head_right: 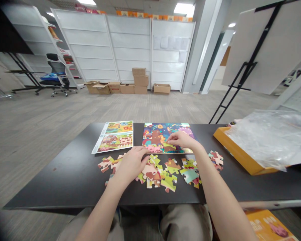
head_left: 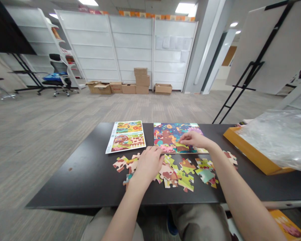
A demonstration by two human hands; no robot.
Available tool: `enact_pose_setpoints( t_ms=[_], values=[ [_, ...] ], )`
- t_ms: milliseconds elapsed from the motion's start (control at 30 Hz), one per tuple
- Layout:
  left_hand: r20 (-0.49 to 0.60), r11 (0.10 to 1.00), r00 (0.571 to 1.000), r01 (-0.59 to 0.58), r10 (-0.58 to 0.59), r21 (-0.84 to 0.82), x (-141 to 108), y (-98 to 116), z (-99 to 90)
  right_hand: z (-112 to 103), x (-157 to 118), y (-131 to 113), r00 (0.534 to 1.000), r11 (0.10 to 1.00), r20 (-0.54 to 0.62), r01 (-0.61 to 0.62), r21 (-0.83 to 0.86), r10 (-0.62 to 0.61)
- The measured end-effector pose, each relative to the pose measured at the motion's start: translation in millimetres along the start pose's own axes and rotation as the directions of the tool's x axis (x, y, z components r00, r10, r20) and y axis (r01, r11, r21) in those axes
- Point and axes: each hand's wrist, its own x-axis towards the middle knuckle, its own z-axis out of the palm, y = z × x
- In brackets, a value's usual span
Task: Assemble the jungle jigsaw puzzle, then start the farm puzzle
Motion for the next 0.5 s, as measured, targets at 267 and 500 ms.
enact_pose_setpoints(
  t_ms=[267, 500],
  values=[
    [0.023, 1.0, 1.0, 0.007, -0.008, 0.025, -3, -1, 4.2, 9, 2, -1, 1.0, 0.987, 0.004, 0.021, -0.161, -0.021],
    [0.048, 0.999, 0.999, 0.019, -0.02, 0.026, -2, -1, 4.1, 13, 2, -4, 0.999, 0.954, -0.031, 0.007, -0.3, -0.017]
  ],
)
